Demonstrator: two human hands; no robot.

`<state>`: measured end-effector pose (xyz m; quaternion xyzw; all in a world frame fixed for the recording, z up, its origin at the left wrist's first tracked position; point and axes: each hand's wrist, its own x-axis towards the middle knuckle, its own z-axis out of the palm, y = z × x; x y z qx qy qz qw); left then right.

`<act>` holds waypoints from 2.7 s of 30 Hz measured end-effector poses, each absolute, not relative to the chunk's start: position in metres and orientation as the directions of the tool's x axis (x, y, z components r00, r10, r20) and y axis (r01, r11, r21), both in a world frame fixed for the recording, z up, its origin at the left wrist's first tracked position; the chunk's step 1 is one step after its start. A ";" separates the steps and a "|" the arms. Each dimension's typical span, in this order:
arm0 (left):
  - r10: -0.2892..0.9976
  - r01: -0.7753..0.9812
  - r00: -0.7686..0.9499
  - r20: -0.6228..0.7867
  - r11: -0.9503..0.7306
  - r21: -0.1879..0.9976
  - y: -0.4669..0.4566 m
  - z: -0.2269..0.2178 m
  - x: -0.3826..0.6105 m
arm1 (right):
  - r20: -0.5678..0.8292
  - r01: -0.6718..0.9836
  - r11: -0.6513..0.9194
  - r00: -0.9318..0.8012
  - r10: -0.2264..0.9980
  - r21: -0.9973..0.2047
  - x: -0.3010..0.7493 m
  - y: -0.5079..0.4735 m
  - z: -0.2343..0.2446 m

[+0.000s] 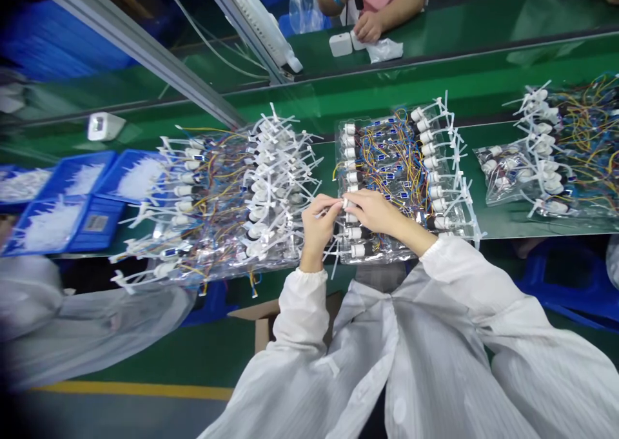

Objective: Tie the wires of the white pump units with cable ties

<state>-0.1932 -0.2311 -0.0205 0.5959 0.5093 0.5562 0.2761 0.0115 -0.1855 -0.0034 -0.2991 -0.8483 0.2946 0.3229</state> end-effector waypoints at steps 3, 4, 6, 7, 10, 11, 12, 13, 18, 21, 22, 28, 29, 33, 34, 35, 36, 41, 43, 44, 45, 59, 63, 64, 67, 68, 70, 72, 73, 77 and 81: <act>0.900 0.377 -0.119 0.419 -0.350 0.858 -0.234 -0.016 -0.194 | 0.392 0.310 0.668 -0.617 0.682 -0.676 0.011 -0.186 -0.005; 0.895 0.402 -0.111 0.433 -0.358 0.843 -0.235 -0.014 -0.195 | 0.401 0.308 0.677 -0.617 0.677 -0.669 0.011 -0.186 -0.006; 0.885 0.448 -0.088 0.457 -0.374 0.812 -0.235 -0.011 -0.196 | 0.422 0.305 0.694 -0.615 0.666 -0.652 0.010 -0.186 -0.009; 0.883 0.468 -0.076 0.464 -0.379 0.798 -0.235 -0.010 -0.196 | 0.433 0.305 0.703 -0.612 0.661 -0.642 0.010 -0.186 -0.010; 0.885 0.516 -0.048 0.464 -0.376 0.770 -0.234 -0.008 -0.195 | 0.465 0.321 0.737 -0.610 0.641 -0.594 0.009 -0.185 -0.013; 0.886 0.524 -0.047 0.461 -0.371 0.767 -0.233 -0.009 -0.195 | 0.475 0.332 0.748 -0.609 0.635 -0.574 0.009 -0.185 -0.013; 0.888 0.527 -0.051 0.457 -0.365 0.768 -0.233 -0.009 -0.194 | 0.486 0.344 0.758 -0.605 0.631 -0.555 0.009 -0.185 -0.013; 0.888 0.522 -0.063 0.455 -0.359 0.774 -0.232 -0.009 -0.193 | 0.499 0.352 0.765 -0.597 0.628 -0.540 0.009 -0.185 -0.013; 0.887 0.440 -0.143 0.438 -0.340 0.831 -0.230 -0.011 -0.191 | 0.523 0.357 0.776 -0.585 0.620 -0.520 0.011 -0.185 -0.010; 0.894 0.390 -0.182 0.409 -0.316 0.865 -0.231 -0.011 -0.191 | 0.506 0.358 0.768 -0.593 0.626 -0.531 0.014 -0.185 -0.009; 0.899 0.377 -0.192 0.394 -0.303 0.875 -0.231 -0.011 -0.191 | 0.502 0.353 0.763 -0.592 0.630 -0.542 0.014 -0.185 -0.009; 0.914 0.361 -0.215 0.345 -0.254 0.897 -0.234 -0.010 -0.189 | 0.499 0.322 0.755 -0.594 0.631 -0.571 0.015 -0.186 -0.010; 0.912 0.364 -0.219 0.348 -0.255 0.896 -0.234 -0.009 -0.189 | 0.500 0.324 0.758 -0.597 0.628 -0.566 0.015 -0.187 -0.010; 0.904 0.388 -0.230 0.360 -0.254 0.886 -0.235 -0.009 -0.190 | 0.504 0.323 0.764 -0.599 0.622 -0.559 0.016 -0.187 -0.011; 0.904 0.394 -0.226 0.362 -0.255 0.883 -0.235 -0.009 -0.190 | 0.506 0.320 0.764 -0.599 0.621 -0.561 0.016 -0.187 -0.010; 0.905 0.399 -0.218 0.365 -0.259 0.880 -0.235 -0.009 -0.190 | 0.507 0.317 0.765 -0.599 0.620 -0.561 0.017 -0.187 -0.009; 0.906 0.401 -0.208 0.370 -0.266 0.877 -0.235 -0.009 -0.191 | 0.507 0.315 0.766 -0.601 0.618 -0.560 0.017 -0.187 -0.008; 0.915 0.385 -0.135 0.380 -0.305 0.871 -0.236 -0.009 -0.193 | 0.486 0.335 0.780 -0.634 0.601 -0.529 0.018 -0.190 -0.002; 0.916 0.375 -0.123 0.381 -0.313 0.873 -0.236 -0.008 -0.193 | 0.485 0.336 0.787 -0.643 0.593 -0.516 0.018 -0.192 -0.001; 0.916 0.375 -0.127 0.380 -0.310 0.874 -0.237 -0.007 -0.194 | 0.488 0.337 0.790 -0.643 0.590 -0.512 0.018 -0.192 -0.001; 0.917 0.381 -0.135 0.376 -0.302 0.874 -0.237 -0.007 -0.193 | 0.494 0.339 0.792 -0.639 0.590 -0.508 0.018 -0.192 -0.001; 0.897 0.401 -0.150 0.415 -0.328 0.855 -0.236 -0.002 -0.191 | 0.476 0.333 0.748 -0.607 0.637 -0.575 0.021 -0.194 0.008; 0.901 0.379 -0.133 0.412 -0.338 0.861 -0.234 0.001 -0.190 | 0.494 0.340 0.782 -0.627 0.602 -0.522 0.021 -0.194 0.007; 0.904 0.371 -0.127 0.409 -0.339 0.865 -0.234 0.001 -0.190 | 0.498 0.343 0.789 -0.631 0.595 -0.509 0.021 -0.194 0.007; 0.919 0.362 -0.117 0.377 -0.314 0.878 -0.233 0.001 -0.191 | 0.501 0.350 0.798 -0.636 0.587 -0.491 0.021 -0.194 0.007; 0.926 0.366 -0.122 0.357 -0.292 0.884 -0.233 0.000 -0.191 | 0.502 0.350 0.798 -0.636 0.587 -0.491 0.021 -0.194 0.007; 0.938 0.369 -0.147 0.315 -0.243 0.897 -0.233 -0.001 -0.191 | 0.511 0.338 0.799 -0.630 0.585 -0.498 0.020 -0.193 0.006; 0.940 0.363 -0.178 0.292 -0.213 0.907 -0.234 -0.002 -0.190 | 0.527 0.318 0.798 -0.617 0.584 -0.513 0.020 -0.193 0.005; 0.938 0.362 -0.189 0.289 -0.208 0.909 -0.234 -0.003 -0.190 | 0.534 0.307 0.795 -0.609 0.586 -0.523 0.020 -0.193 0.005; 0.933 0.389 -0.191 0.305 -0.213 0.896 -0.234 -0.002 -0.187 | 0.531 0.282 0.760 -0.575 0.622 -0.585 0.019 -0.191 0.000; 0.919 0.401 -0.187 0.346 -0.250 0.881 -0.235 0.001 -0.185 | 0.517 0.287 0.729 -0.549 0.656 -0.621 0.018 -0.189 -0.004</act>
